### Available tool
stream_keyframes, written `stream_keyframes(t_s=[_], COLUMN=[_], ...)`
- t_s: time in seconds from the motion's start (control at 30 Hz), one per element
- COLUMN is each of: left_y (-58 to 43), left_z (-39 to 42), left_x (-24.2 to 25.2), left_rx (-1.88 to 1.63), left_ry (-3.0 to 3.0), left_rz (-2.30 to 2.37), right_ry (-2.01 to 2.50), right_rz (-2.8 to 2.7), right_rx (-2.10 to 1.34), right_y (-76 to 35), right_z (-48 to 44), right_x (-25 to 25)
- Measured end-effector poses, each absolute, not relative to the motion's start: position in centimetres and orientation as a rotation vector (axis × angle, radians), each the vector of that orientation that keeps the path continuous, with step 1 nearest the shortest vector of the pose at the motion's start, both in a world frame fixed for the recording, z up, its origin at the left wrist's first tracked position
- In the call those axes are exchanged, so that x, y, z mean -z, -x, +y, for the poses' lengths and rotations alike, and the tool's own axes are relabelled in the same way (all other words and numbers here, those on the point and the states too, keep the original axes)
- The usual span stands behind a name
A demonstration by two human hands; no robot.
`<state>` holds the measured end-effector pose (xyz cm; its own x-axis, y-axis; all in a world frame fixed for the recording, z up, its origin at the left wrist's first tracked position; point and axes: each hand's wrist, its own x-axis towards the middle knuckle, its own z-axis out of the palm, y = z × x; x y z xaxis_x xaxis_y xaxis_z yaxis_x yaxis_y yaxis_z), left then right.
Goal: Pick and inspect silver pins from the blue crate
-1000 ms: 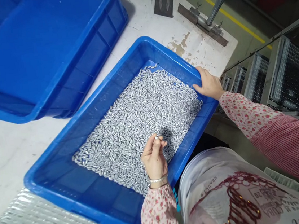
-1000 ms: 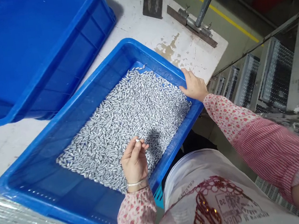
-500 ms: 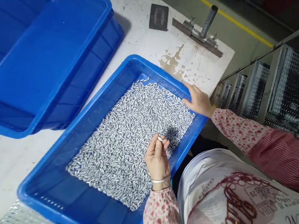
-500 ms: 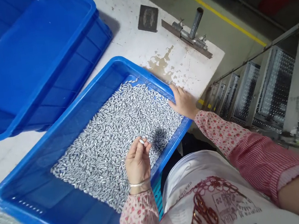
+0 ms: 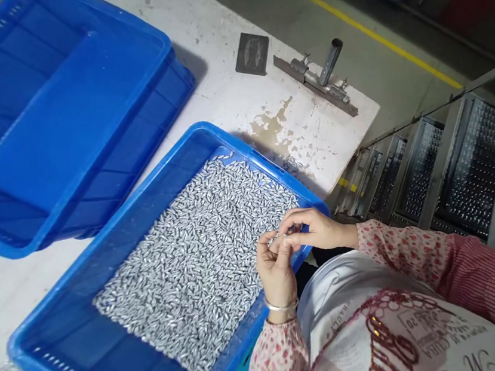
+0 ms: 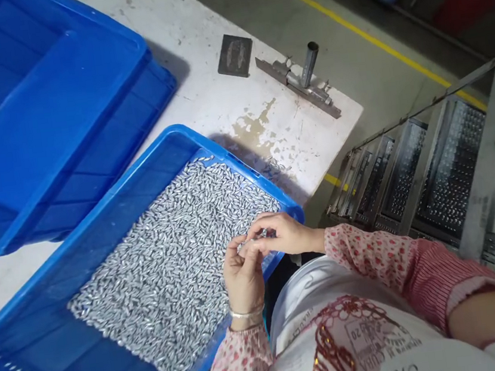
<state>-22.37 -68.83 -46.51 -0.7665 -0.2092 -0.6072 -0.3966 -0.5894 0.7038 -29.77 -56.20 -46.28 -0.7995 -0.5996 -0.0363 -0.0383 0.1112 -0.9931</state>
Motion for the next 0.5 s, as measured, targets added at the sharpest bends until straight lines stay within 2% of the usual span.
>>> stream_keyframes(t_s=[0.13,0.27,0.4,0.5], left_y=[22.5,21.9,19.7,17.4], left_z=[-68.1,-70.8,-75.3,-77.7], left_x=[47.2,49.5,52.6,54.2], left_rx=[-2.378,-2.245,-1.931,-1.613], left_ry=[0.950,1.149,1.244,1.149], left_rz=[1.544,1.872,2.115,2.273], right_ry=[0.142,-0.249,-0.464,-0.263], right_rz=[1.874,1.962,2.137,2.331], right_rx=[1.929,2.037,1.728,1.468], right_y=[31.8,37.4,41.2,41.4], right_z=[-54.3,-51.3,-48.8,-48.1], right_x=[47.1,51.3,57.0,59.1])
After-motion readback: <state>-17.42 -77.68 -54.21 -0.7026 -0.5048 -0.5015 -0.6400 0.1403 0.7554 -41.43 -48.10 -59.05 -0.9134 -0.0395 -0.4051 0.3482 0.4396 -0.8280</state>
